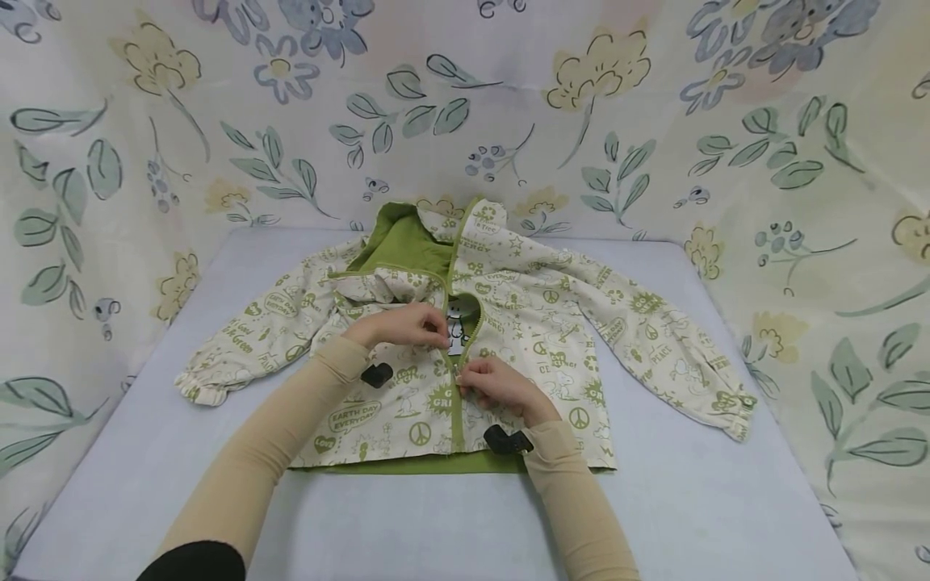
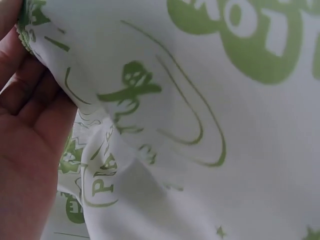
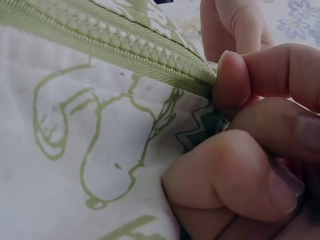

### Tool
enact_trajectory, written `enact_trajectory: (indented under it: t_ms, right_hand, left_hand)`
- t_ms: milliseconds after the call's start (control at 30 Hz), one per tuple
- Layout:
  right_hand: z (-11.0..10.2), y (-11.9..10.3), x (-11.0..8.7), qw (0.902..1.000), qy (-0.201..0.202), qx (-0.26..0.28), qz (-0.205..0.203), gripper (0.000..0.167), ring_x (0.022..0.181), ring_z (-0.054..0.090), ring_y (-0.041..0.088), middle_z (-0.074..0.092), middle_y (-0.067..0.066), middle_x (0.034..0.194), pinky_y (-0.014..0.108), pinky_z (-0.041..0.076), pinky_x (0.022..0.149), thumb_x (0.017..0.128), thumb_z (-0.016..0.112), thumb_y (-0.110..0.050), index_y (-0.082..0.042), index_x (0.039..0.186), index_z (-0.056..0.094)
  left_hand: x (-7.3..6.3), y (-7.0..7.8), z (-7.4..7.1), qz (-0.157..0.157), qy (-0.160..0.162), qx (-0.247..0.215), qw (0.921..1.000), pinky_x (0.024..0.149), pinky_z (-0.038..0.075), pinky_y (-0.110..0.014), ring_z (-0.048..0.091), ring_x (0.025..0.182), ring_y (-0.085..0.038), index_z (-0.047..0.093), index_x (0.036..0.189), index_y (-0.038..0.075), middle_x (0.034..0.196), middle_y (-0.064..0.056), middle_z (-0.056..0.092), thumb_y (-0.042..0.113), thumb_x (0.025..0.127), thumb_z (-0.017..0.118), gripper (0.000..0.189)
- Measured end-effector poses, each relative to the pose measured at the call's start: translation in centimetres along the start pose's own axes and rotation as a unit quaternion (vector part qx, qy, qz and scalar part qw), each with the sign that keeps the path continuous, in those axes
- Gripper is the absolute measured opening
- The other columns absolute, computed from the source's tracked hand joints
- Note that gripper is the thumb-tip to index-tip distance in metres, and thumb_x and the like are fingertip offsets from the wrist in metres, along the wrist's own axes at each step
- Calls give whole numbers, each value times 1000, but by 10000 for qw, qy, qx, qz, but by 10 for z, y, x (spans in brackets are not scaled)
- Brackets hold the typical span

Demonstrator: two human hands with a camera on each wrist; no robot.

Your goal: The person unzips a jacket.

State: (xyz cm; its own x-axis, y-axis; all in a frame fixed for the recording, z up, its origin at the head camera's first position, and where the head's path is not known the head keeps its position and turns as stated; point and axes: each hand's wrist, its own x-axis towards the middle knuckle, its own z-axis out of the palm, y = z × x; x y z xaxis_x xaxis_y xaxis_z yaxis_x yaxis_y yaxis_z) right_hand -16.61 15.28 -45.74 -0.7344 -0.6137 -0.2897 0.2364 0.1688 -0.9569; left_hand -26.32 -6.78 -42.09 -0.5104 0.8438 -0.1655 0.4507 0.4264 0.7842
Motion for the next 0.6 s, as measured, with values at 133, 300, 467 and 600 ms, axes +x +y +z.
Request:
enact_trajectory:
  t_ms: [133,300,467,600]
  right_hand:
    - [1,0,-1,9998,12,-179,-92,30,42,26,11,33,0,51,27,27,45,96,51,-14,13,82,52]
    - [4,2,-3,9988,51,-433,-219,31,45,32,13,43,5,59,26,32,46,96,50,-12,15,83,53]
    - [8,2,-5,9983,158,-526,-201,29,47,33,13,49,9,66,26,33,46,96,50,-13,11,81,56]
    - [12,2,-8,9979,218,-595,-151,26,48,32,11,51,6,68,25,32,47,95,52,-14,7,79,57]
  left_hand:
    - [0,-2,0,-86,-23,-74,9999,56,37,-28,42,56,-14,68,89,14,77,-5,58,22,94,57,15]
    - [0,-2,0,-106,-39,-209,9997,56,36,-28,38,55,-14,67,88,12,74,-5,54,21,95,56,16]
    - [-1,-2,-1,-96,-19,-395,9992,55,34,-27,34,53,-14,66,87,9,68,-4,49,21,95,56,19]
    - [-2,-3,-2,-95,11,-528,9986,55,35,-28,35,53,-14,66,88,8,69,-4,50,21,95,55,19]
